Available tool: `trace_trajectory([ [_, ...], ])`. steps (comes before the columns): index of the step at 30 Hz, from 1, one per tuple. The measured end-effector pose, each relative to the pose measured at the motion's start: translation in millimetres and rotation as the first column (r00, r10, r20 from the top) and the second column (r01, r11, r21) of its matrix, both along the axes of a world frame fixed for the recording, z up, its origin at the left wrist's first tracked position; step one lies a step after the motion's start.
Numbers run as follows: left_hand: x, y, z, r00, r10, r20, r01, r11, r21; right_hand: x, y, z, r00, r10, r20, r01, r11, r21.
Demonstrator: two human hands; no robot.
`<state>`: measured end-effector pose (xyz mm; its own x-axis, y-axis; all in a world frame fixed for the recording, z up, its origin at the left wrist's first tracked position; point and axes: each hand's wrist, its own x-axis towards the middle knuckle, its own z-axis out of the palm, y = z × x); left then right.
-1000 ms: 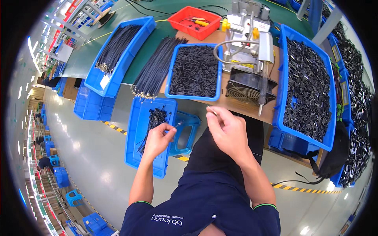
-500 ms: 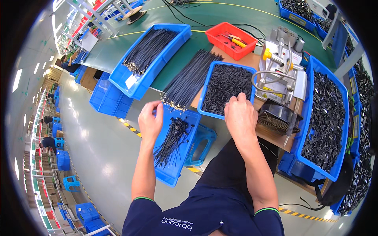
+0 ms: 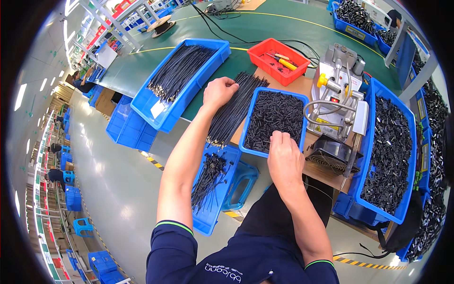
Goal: The person attaches small black plastic clips to the ends of wires by hand at an assembly workbench, using a jig to hold the components.
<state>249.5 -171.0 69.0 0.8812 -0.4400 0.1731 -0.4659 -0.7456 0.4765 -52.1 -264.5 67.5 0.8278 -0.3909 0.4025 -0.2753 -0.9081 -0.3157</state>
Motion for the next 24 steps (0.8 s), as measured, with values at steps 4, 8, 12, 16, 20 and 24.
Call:
trace_trajectory([
  [4,11,-14,-3,0.999,-0.003,-0.035,0.006,0.997,0.077,2,-2,-2,0.998,0.003,0.065,-0.001,1.000,-0.030],
  [8,11,-22,3,1.000,0.015,0.012,-0.016,0.992,0.128,1,-2,2,0.996,0.010,0.083,-0.011,1.000,0.010],
  [12,6,-12,18,0.997,0.014,0.077,-0.016,0.999,0.032,1,-2,0,0.996,0.000,0.089,-0.003,0.999,0.040],
  [16,-26,0,57,0.983,-0.182,-0.036,0.166,0.949,-0.268,-10,-4,-1,0.989,0.023,0.144,-0.028,0.999,0.029],
  [20,-130,25,119,0.828,-0.478,-0.292,0.267,0.795,-0.545,-39,0,23,0.920,0.071,0.386,-0.150,0.972,0.179],
  [24,-219,62,117,0.624,-0.605,-0.494,0.176,0.725,-0.666,-86,6,48,0.890,-0.022,0.455,-0.321,0.679,0.660],
])
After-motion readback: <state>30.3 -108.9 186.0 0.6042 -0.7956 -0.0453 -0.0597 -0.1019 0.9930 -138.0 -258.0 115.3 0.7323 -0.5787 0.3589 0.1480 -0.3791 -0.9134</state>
